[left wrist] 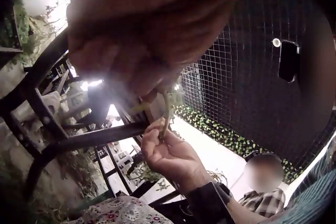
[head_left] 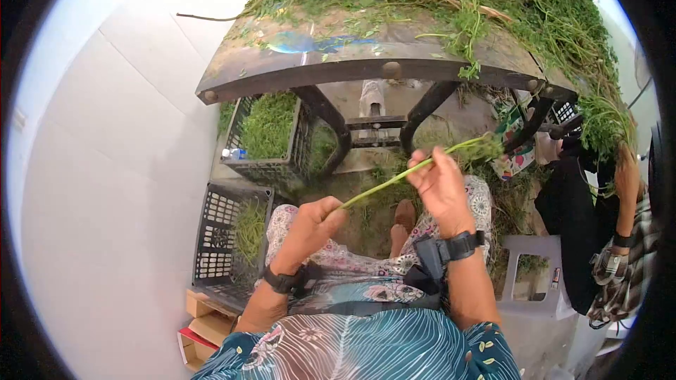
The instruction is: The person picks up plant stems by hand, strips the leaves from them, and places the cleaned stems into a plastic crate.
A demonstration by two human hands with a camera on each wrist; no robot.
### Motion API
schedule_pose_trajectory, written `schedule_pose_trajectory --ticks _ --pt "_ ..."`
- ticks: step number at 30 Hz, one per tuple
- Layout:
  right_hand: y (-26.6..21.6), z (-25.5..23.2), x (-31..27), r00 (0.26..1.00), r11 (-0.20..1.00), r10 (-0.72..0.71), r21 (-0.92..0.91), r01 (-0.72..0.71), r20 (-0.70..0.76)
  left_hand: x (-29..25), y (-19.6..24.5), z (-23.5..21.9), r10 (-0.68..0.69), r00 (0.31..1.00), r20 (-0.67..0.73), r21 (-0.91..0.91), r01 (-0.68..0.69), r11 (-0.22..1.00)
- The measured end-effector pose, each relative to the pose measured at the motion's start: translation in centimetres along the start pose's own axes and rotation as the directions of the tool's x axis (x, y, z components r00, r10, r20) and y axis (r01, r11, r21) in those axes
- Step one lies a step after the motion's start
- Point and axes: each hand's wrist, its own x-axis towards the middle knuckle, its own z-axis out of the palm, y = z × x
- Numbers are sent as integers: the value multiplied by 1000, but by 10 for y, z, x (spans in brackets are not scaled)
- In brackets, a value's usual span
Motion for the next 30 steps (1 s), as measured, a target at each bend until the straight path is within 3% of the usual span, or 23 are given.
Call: schedule_pose_trajectory --ticks 2,3,10,13,16,19,22,23,25,27,30 --pt "-3 -6 0 998 999 -29 22 31 -59 -5 -3 -4 -26 1000 -5 -4 26 1000" --pt "-7 -13 3 997 997 -58 44 59 -42 -4 -2 -3 -52 999 -8 -160 50 986" --pt "4 -22 4 997 1000 18 13 -17 -70 -4 -12 6 -57 985 -166 30 63 998" --pt "7 -29 8 993 996 -21 -91 11 -113 -3 -16 8 -117 963 -243 30 129 991" --pt "14 -42 16 987 997 12 -71 -24 -161 0 -5 8 -179 941 -289 8 190 982" --pt "19 -57 29 964 997 -74 -2 76 -254 1 -23 -5 -329 894 -304 -422 184 888" --pt "13 -64 38 954 996 -58 52 77 -293 1 -41 -19 -275 917 -289 -444 126 887" --pt "15 -63 39 969 998 -27 45 40 -244 1 -39 -14 -287 900 -328 -297 190 936" --pt "25 -54 35 979 998 64 9 -63 -195 1 -36 -2 -48 915 -400 49 74 996" --pt "35 -43 31 977 987 152 -35 -159 -149 5 -40 5 199 910 -363 353 -64 933" --pt "42 -32 32 966 970 242 5 -243 -87 8 -23 15 155 977 -146 527 -56 848"
